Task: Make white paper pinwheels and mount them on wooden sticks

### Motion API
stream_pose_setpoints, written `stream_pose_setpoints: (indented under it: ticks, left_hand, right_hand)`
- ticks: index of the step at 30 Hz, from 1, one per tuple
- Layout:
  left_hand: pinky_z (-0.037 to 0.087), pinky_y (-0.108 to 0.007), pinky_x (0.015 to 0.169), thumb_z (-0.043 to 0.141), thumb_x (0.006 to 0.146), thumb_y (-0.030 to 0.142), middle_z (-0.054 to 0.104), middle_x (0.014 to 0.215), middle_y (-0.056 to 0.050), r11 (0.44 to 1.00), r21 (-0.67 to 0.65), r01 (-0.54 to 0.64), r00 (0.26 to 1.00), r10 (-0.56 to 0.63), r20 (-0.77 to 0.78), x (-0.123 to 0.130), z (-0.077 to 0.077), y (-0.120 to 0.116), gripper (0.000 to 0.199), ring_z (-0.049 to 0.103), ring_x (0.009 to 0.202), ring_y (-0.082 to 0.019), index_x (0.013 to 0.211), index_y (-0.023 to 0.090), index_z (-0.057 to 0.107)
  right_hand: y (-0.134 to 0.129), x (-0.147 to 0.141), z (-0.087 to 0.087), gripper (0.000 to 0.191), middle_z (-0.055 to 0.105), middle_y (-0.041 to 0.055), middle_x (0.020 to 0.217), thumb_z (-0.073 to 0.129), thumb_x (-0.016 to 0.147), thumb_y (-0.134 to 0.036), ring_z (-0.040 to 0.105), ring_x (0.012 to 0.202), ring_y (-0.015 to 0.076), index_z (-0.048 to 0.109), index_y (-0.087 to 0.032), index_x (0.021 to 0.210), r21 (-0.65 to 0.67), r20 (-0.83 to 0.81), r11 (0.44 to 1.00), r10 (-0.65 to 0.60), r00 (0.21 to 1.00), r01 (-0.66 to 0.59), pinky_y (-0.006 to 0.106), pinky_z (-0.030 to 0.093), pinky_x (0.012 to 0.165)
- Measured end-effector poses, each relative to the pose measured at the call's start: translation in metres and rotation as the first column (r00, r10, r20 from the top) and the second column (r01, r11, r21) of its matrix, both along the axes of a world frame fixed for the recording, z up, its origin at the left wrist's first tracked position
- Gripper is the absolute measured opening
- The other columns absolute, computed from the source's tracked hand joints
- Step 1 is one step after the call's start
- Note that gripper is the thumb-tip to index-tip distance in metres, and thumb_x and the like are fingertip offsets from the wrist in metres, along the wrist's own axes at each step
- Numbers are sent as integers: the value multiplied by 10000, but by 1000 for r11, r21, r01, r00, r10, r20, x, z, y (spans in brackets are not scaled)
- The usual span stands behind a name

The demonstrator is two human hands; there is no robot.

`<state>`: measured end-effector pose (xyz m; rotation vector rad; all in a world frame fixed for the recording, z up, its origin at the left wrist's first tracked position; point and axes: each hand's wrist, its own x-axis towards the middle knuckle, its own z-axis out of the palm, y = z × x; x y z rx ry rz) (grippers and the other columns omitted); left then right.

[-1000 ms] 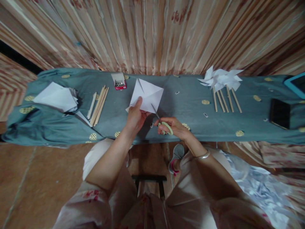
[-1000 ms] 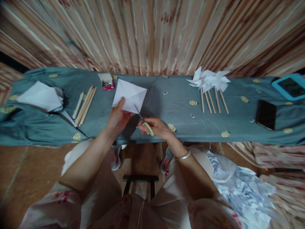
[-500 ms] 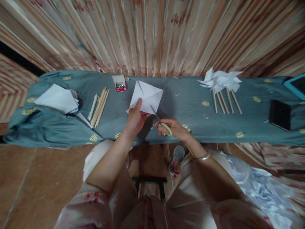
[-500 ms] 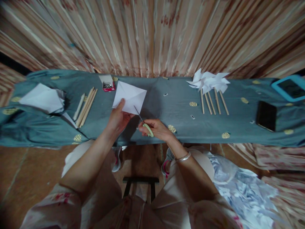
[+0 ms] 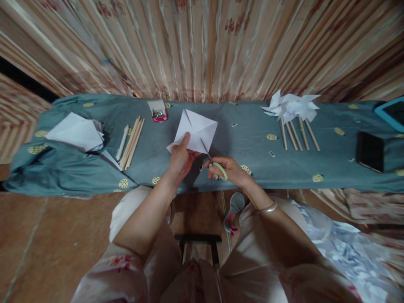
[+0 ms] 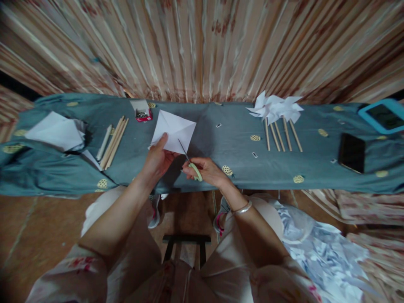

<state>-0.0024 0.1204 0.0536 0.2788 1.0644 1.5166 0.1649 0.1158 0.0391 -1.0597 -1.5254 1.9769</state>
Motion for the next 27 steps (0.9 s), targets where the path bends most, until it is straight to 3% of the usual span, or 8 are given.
stream_pose_setpoints:
  ticks: [19,27]
  left_hand:
    - [508,-200,520,691,903,284,709,717,17,999,34,-20,1000,20,4,-2,-3,2,127,667,609,-114,813,211,638]
    - [460,-190,466,661,917,294,653,640,32,999,22,37,999,-36,-22,1,-2,-1,190,582,510,-85,758,200,618]
  right_hand:
    - [0,-3,-6,530,629,-37,580,865,576,-599,542,530,75,678,-171,828,-19,0,999,-34,999,34,203,408,526]
    - [2,-3,-7,550,638,-36,587,850,581,-626,532,514,74,670,-174,839,-1,-10,999,-37,999,37,209,411,513]
